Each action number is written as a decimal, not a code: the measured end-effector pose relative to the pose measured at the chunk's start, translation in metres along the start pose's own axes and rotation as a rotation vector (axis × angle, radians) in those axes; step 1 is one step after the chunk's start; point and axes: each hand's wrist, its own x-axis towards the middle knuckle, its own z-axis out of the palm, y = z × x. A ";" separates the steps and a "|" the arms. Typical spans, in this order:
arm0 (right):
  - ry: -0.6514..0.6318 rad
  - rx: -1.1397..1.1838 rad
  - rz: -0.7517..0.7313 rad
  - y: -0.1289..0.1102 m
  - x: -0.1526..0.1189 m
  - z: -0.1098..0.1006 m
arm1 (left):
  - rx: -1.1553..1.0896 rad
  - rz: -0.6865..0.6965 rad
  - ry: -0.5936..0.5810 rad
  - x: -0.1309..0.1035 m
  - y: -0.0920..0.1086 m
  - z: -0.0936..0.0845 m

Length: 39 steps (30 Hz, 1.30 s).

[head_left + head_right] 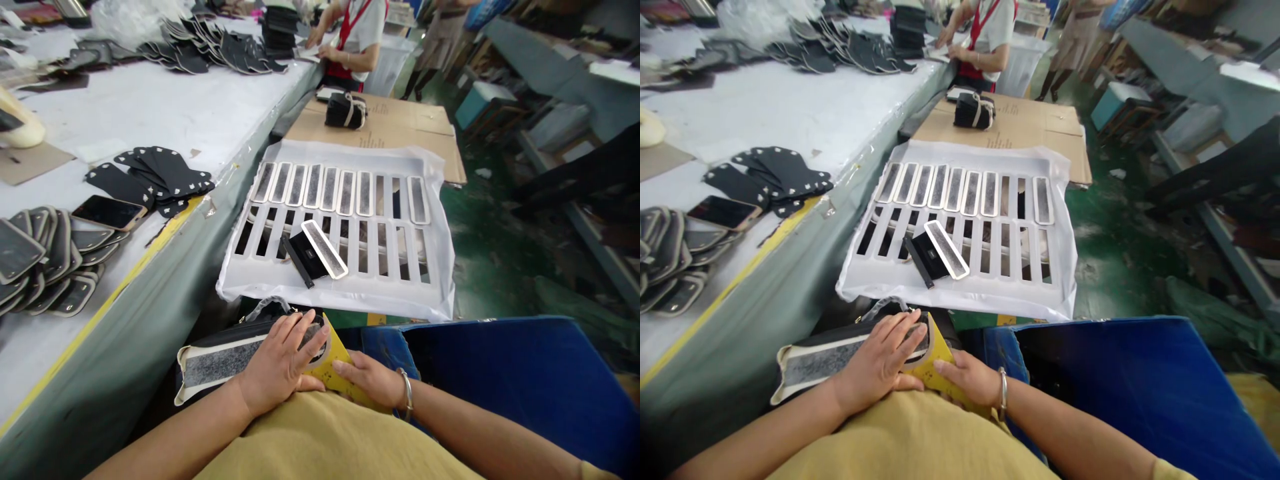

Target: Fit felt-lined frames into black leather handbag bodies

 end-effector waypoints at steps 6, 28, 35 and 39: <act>0.055 -0.076 0.114 -0.020 0.001 0.014 | -0.032 -0.019 0.076 -0.001 0.005 0.000; 0.826 0.515 -0.770 -0.038 0.037 0.062 | 0.122 -0.382 -0.009 0.004 0.032 -0.005; 0.843 0.352 -0.757 -0.044 0.044 0.061 | 0.138 -0.372 -0.023 0.004 0.032 -0.007; 0.826 0.450 -0.780 -0.054 0.041 0.049 | 0.127 -0.382 0.013 0.001 0.033 -0.005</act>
